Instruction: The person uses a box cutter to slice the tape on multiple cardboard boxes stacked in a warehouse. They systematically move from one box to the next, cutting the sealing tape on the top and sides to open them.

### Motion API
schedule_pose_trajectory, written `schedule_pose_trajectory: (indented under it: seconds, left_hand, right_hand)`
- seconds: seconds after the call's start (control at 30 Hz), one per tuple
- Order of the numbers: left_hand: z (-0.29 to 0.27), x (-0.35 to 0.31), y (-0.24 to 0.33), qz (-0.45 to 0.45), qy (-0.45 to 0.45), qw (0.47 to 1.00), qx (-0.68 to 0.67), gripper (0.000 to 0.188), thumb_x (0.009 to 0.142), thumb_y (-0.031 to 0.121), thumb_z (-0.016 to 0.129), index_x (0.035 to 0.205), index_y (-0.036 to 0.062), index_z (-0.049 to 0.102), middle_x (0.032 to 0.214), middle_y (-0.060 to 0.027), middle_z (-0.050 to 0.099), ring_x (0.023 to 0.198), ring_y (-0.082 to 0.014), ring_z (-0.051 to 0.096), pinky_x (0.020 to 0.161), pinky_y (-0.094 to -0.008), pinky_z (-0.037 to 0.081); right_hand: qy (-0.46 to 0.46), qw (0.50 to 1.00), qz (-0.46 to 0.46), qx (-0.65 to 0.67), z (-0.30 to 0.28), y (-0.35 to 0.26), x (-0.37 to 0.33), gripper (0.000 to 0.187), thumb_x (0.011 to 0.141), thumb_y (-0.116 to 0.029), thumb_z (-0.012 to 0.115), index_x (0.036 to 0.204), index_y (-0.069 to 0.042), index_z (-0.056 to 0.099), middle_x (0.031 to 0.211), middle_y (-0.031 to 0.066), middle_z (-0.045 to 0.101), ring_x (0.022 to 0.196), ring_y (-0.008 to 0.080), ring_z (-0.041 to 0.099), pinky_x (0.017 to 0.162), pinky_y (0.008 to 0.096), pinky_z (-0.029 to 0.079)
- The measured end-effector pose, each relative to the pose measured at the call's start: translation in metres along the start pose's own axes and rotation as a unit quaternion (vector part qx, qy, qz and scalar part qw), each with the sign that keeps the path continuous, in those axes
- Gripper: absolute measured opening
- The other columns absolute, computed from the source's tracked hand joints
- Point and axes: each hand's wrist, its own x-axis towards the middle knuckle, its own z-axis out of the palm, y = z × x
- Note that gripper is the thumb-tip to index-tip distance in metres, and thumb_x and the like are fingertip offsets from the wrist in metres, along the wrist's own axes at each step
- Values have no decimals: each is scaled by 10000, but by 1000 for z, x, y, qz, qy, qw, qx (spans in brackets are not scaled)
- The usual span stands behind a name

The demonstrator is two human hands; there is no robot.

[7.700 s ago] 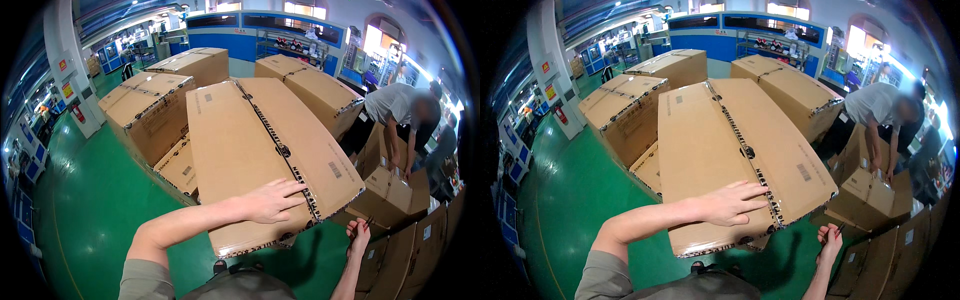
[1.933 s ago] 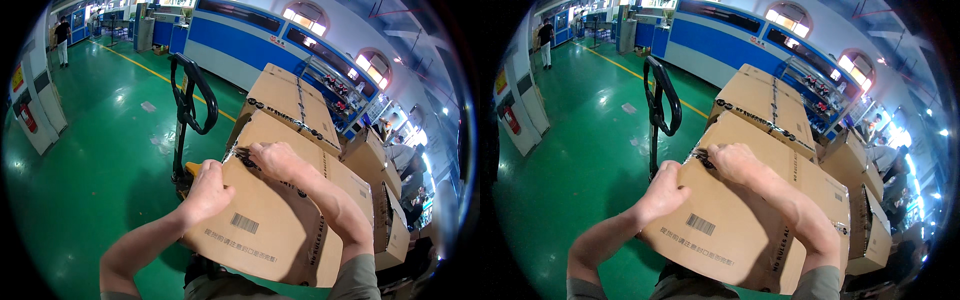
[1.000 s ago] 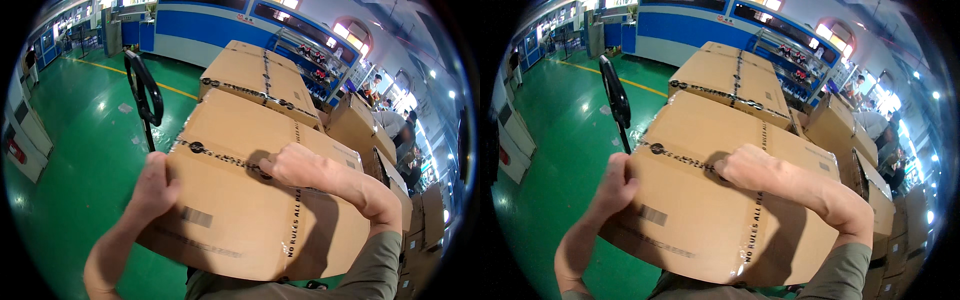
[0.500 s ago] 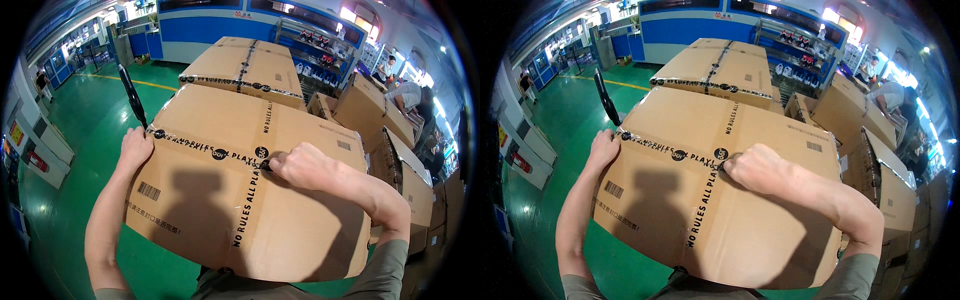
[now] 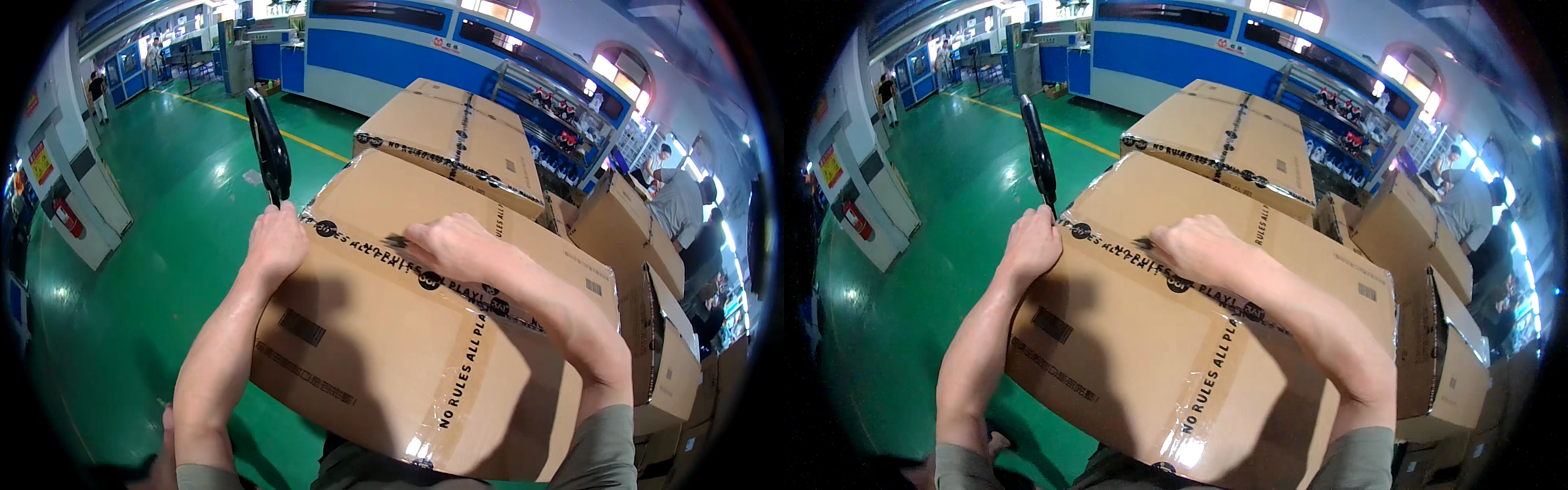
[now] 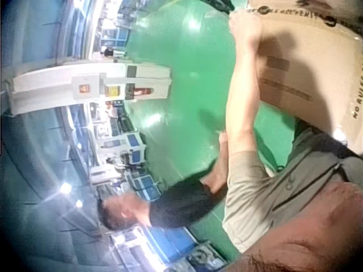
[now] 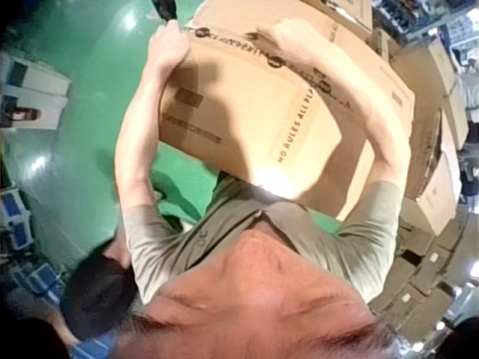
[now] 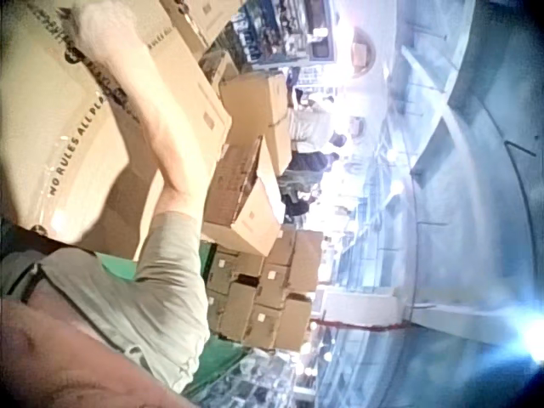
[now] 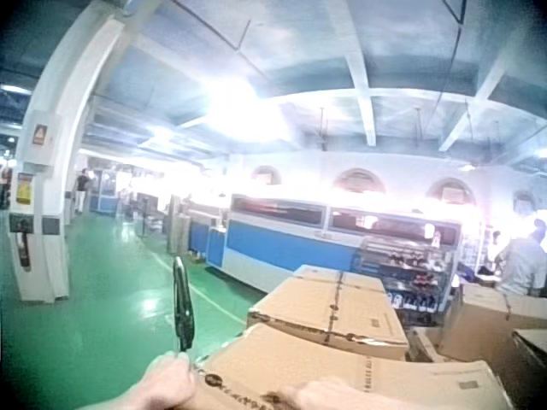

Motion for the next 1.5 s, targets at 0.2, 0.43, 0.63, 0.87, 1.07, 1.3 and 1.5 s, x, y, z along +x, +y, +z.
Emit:
schedule_pose_trajectory:
  seconds: [0.2, 0.43, 0.63, 0.87, 1.07, 1.3, 1.5]
  left_hand:
    - [6, -4, -12, 13, 48, 998, -30, 143, 864, 42, 463, 925, -26, 572, 926, -276, 593, 904, -447, 586, 817, -507, 467]
    - [12, -2, -18, 24, 68, 996, -44, 128, 865, 47, 465, 904, -9, 573, 887, -260, 592, 865, -445, 589, 792, -510, 472]
    - [23, -4, -29, 137, 163, 976, -52, 81, 844, 27, 474, 878, 11, 546, 816, -233, 555, 769, -433, 553, 702, -525, 443]
    - [17, -15, -16, 105, 148, 983, -14, 71, 833, 42, 507, 893, 26, 542, 801, -198, 527, 792, -403, 530, 705, -506, 423]
    - [17, -23, 36, 371, 116, 921, 33, 138, 758, 68, 557, 887, 22, 571, 873, -137, 533, 879, -326, 509, 777, -425, 425]
    - [22, -19, 63, 369, -35, 926, -73, 192, 737, 73, 533, 908, 9, 595, 905, -160, 547, 915, -342, 518, 825, -423, 444]
    - [34, -32, 97, 390, -36, 915, -99, 160, 725, 80, 539, 869, 16, 570, 888, -154, 542, 896, -337, 516, 806, -427, 436]
  right_hand:
    - [48, 997, -54, 4, 21, -19, 79, 218, 917, -244, 563, 918, -27, 572, 706, 213, 632, 715, 403, 633, 654, 502, 491]
    - [25, 998, -59, 3, 27, -38, 115, 198, 880, -204, 582, 848, -16, 632, 762, 221, 662, 739, 402, 648, 669, 491, 510]
    - [-48, 990, -84, -100, 4, -46, 104, 131, 788, -107, 565, 836, -13, 643, 755, 205, 672, 734, 380, 666, 679, 471, 528]
    - [-67, 983, -127, -116, -6, -22, 27, 157, 827, -118, 532, 807, -11, 645, 723, 178, 665, 690, 355, 671, 614, 445, 535]
    - [-85, 986, -100, -105, -10, 1, -45, 174, 863, -132, 508, 880, 6, 612, 627, 169, 631, 617, 360, 652, 569, 462, 518]
    - [-124, 985, -47, -112, -22, 3, -100, 178, 861, -146, 515, 798, -26, 631, 682, 146, 657, 688, 323, 675, 614, 424, 537]
    - [-146, 983, -8, -109, -24, 19, -158, 175, 880, -144, 504, 827, -22, 619, 643, 150, 641, 618, 330, 658, 575, 442, 523]
